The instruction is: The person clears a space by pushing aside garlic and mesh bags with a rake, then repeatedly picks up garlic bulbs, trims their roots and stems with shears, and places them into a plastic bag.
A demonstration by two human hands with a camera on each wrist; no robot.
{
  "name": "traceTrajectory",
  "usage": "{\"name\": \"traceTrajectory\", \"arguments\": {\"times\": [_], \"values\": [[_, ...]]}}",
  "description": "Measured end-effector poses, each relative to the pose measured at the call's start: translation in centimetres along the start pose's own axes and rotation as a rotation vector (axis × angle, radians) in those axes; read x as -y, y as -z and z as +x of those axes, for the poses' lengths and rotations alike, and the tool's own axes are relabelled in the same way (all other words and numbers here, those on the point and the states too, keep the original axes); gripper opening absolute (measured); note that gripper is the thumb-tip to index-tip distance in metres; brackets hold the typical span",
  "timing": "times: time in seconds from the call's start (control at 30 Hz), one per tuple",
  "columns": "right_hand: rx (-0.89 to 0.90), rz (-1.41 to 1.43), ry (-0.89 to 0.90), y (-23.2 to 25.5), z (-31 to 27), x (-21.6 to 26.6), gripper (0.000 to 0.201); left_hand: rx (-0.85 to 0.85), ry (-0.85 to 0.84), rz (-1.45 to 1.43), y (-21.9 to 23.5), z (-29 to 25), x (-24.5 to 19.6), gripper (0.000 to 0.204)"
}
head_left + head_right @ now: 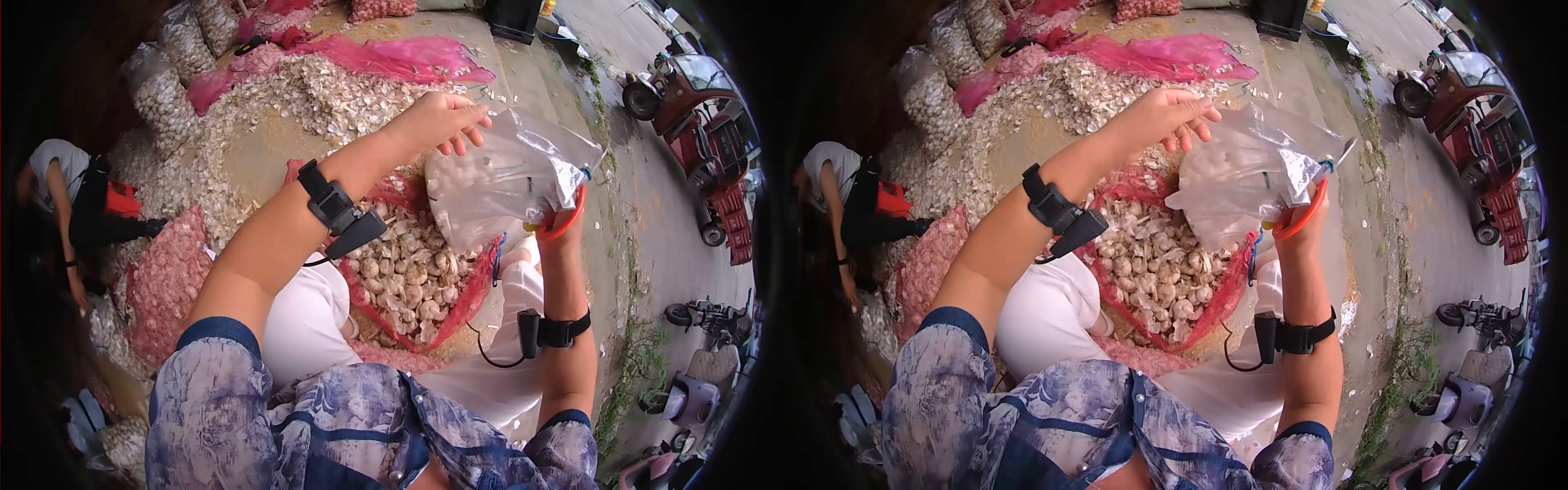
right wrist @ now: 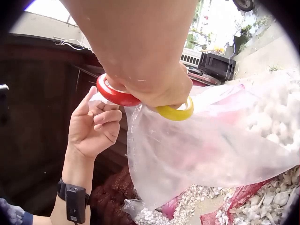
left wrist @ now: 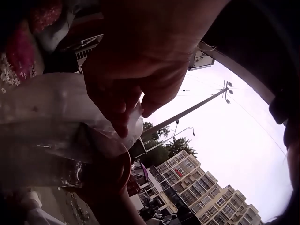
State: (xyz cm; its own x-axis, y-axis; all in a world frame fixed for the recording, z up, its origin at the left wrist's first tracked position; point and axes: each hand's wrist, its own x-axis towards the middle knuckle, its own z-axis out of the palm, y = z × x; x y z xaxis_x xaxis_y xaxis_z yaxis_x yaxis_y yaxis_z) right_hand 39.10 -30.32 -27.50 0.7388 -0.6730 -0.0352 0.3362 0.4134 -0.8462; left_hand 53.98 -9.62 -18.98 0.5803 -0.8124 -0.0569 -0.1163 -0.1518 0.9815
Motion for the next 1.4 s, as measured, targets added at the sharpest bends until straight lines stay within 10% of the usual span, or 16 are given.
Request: {"name": "traceTrajectory", "arguments": {"times": [0.33, 0.37, 0.43, 0.57, 0.73, 0.83, 1.13, 1.4], "values": [[0.001, -0.015, 0.027, 12.6, 3.2, 2.3, 0.024, -0.554, 0.702, -0.209, 1.6, 6.0, 21.6, 0.022], [0.288, -0.05, -0.045, 14.2, 3.3, 3.1, 0.027, -0.575, 0.775, -0.066, 1.2, 7.0, 22.1, 0.019], [-0.116, -0.187, 0.012, 12.9, 3.7, 2.5, 0.024, -0.53, 0.794, 0.049, 1.0, 8.1, 21.4, 0.017], [-0.193, -0.186, -0.083, 13.5, 4.8, 2.7, 0.019, -0.536, 0.556, -0.014, -1.1, 7.1, 17.9, 0.031], [0.34, 0.133, -0.2, 20.3, 9.4, 2.6, 0.02, -0.666, 0.436, 0.173, -5.1, 10.0, 19.1, 0.031], [0.013, -0.003, -0.189, 18.5, 8.9, 2.8, 0.028, -0.632, 0.446, 0.112, -5.3, 8.5, 17.2, 0.034], [0.023, -0.413, -0.137, 12.8, 7.7, 0.2, 0.03, -0.791, 0.536, -0.113, -7.5, 16.3, 22.9, 0.029], [0.166, -1.702, 0.443, 11.3, 4.8, 2.9, 0.034, -0.875, 0.517, -0.138, -9.1, 18.4, 24.7, 0.032]]}}
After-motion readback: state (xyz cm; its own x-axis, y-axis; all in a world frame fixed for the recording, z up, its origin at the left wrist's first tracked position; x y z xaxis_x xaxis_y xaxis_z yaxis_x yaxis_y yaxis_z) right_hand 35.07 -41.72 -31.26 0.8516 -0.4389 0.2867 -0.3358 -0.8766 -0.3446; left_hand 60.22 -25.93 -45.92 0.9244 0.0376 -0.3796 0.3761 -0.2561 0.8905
